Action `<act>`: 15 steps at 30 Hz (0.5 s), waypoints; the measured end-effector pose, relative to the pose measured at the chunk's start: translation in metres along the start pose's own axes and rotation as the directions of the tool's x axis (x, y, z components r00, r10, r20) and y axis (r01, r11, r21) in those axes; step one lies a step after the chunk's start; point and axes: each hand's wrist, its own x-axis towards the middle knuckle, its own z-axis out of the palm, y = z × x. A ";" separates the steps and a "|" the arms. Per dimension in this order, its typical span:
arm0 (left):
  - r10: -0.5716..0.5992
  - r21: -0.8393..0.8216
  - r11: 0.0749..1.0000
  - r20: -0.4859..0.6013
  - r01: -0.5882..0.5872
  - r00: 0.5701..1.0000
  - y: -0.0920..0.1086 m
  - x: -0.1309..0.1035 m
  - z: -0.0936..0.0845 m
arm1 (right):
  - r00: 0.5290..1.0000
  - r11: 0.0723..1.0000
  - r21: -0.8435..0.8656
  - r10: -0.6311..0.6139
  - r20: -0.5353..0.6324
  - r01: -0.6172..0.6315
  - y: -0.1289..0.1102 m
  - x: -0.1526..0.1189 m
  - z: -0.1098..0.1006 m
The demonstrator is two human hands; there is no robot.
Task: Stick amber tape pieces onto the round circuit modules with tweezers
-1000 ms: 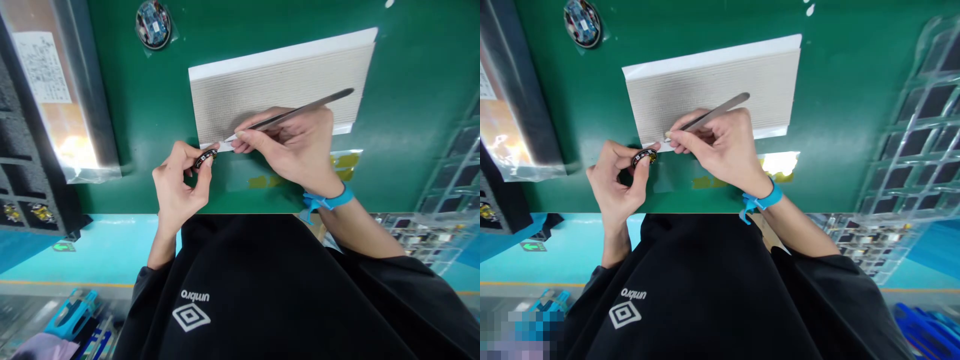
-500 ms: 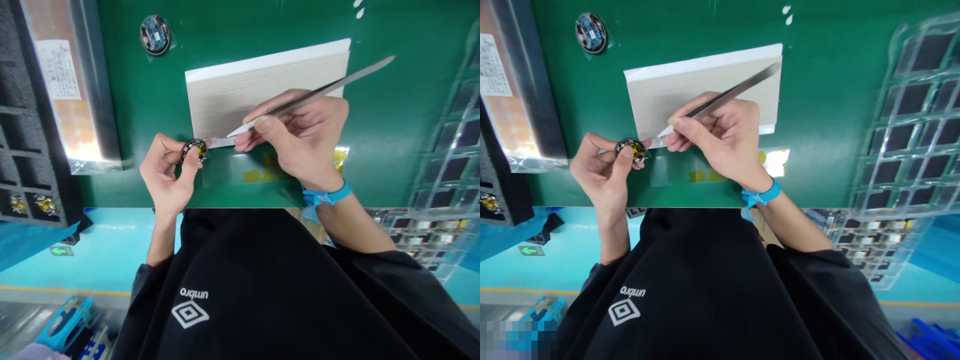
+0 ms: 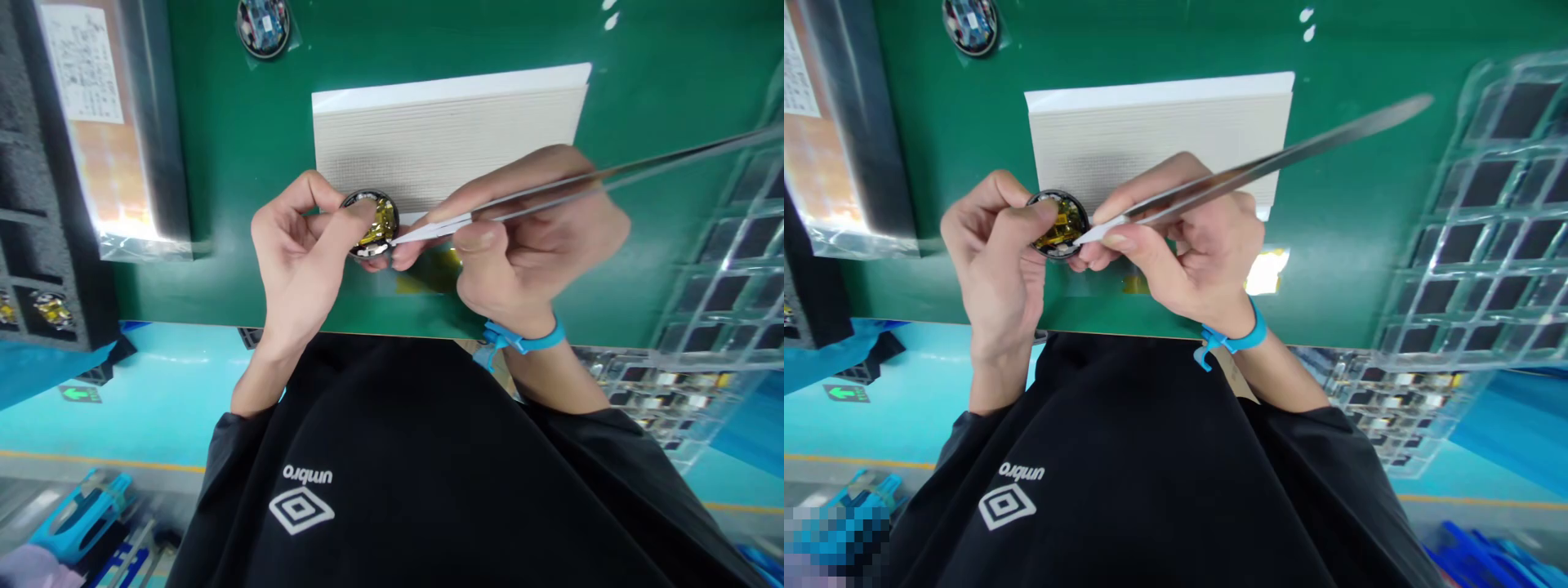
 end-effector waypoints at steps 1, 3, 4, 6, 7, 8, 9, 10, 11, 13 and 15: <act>0.024 0.008 1.000 0.012 -0.024 1.000 -0.003 0.000 -0.001 | 1.000 1.000 0.007 -0.006 -0.010 0.006 0.002 0.000 0.000; 0.048 0.057 0.997 0.053 -0.051 0.997 -0.010 -0.002 -0.006 | 1.000 1.000 0.007 -0.027 -0.008 0.027 0.005 0.001 -0.001; 0.045 0.088 0.995 0.066 -0.050 0.997 -0.012 -0.003 -0.008 | 0.999 0.999 -0.009 -0.052 0.012 0.052 0.006 0.002 -0.002; 0.007 0.146 0.989 0.064 -0.017 0.998 -0.013 -0.005 -0.012 | 0.992 0.993 -0.066 -0.091 0.082 0.097 0.004 0.003 -0.006; -0.028 0.172 0.985 0.049 0.019 0.998 -0.010 -0.006 -0.013 | 0.988 0.989 -0.093 -0.103 0.113 0.114 0.003 0.003 -0.008; -0.066 0.192 0.980 0.033 0.059 0.997 -0.007 -0.006 -0.013 | 0.984 0.986 -0.114 -0.106 0.141 0.123 0.001 0.003 -0.010; -0.100 0.203 0.975 0.022 0.093 0.995 -0.004 -0.007 -0.012 | 0.983 0.983 -0.132 -0.108 0.150 0.128 -0.001 0.003 -0.011; -0.124 0.204 0.972 0.014 0.118 0.992 0.000 -0.007 -0.011 | 0.984 0.980 -0.153 -0.100 0.147 0.123 -0.002 0.003 -0.012; -0.136 0.199 0.971 0.008 0.132 0.991 0.002 -0.007 -0.009 | 0.985 0.976 -0.174 -0.105 0.140 0.129 -0.002 0.003 -0.013; -0.136 0.183 0.974 -0.001 0.134 0.991 0.006 -0.007 -0.006 | 0.983 0.967 -0.193 -0.145 0.115 0.166 -0.002 0.003 -0.014; -0.114 0.165 0.980 -0.009 0.114 0.993 0.007 -0.007 -0.002 | 0.979 0.970 -0.159 -0.168 0.119 0.186 0.000 0.003 -0.014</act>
